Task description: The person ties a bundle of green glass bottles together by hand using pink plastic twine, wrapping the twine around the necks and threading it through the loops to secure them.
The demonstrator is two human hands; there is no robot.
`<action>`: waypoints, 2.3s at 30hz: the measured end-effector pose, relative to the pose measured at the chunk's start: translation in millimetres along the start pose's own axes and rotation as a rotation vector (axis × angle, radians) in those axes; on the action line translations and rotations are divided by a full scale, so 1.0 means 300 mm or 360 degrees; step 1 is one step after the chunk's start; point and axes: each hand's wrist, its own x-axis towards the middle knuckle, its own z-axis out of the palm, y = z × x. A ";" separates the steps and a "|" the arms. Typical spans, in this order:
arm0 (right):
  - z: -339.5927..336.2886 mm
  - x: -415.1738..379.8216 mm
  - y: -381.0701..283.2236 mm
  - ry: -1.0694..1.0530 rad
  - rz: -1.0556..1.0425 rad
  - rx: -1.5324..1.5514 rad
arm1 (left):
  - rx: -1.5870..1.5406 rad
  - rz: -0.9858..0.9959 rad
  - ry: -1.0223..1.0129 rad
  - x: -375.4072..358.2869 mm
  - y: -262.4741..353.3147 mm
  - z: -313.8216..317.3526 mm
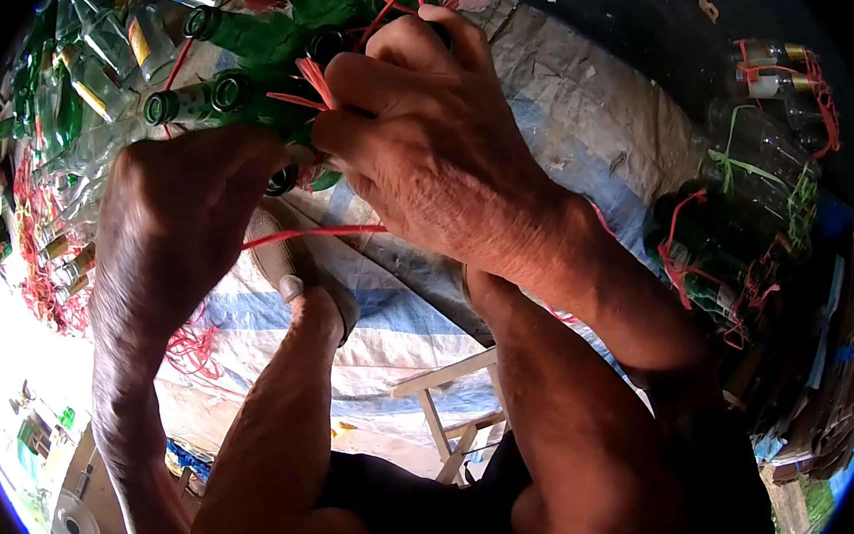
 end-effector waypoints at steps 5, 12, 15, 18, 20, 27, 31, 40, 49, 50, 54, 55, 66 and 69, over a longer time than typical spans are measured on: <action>-0.005 0.001 -0.001 0.0004 0.0004 0.0012 | -0.0264 -0.0162 0.0025 0.006 -0.024 0.011; -0.012 0.004 0.000 -0.0027 0.0013 0.0039 | -0.0179 -0.0237 0.0001 0.008 -0.036 0.017; -0.012 0.008 0.002 -0.0004 0.0006 0.0048 | 0.0017 -0.0314 0.0066 -0.003 -0.023 0.034; -0.016 0.012 0.003 -0.0044 0.0006 0.0043 | 0.0093 -0.0366 0.0054 -0.014 -0.009 0.038; -0.013 0.012 0.006 -0.0016 0.0006 0.0053 | 0.0072 -0.0375 0.0100 -0.024 -0.004 0.048; 0.001 0.010 0.005 0.0043 0.0046 0.0057 | 0.0008 -0.0506 0.0285 -0.065 0.030 0.091; 0.017 0.013 0.000 0.0120 0.0080 0.0064 | -0.0230 -0.0611 0.0511 -0.118 0.029 0.145; 0.034 0.028 -0.011 0.0193 0.0125 0.0044 | -0.0327 -0.0709 0.0774 -0.170 0.033 0.224; 0.016 0.035 -0.033 0.0076 0.0167 0.0019 | -0.0448 -0.0697 0.0684 -0.169 0.010 0.217; 0.010 0.034 -0.034 0.0047 0.0155 0.0005 | -0.0493 -0.0757 0.0660 -0.173 0.015 0.213; -0.006 0.022 0.002 0.0005 0.0005 0.0049 | -0.0586 -0.0853 0.0696 -0.186 0.015 0.229; -0.015 0.018 0.010 -0.0026 -0.0027 0.0058 | -0.0585 -0.0845 0.0729 -0.191 0.011 0.237; -0.053 0.017 0.048 -0.0158 -0.0066 0.0178 | -0.0689 -0.1004 0.0759 -0.221 0.064 0.217; -0.075 0.038 0.024 -0.0190 0.0007 0.0224 | -0.0830 -0.1047 0.0818 -0.221 0.066 0.221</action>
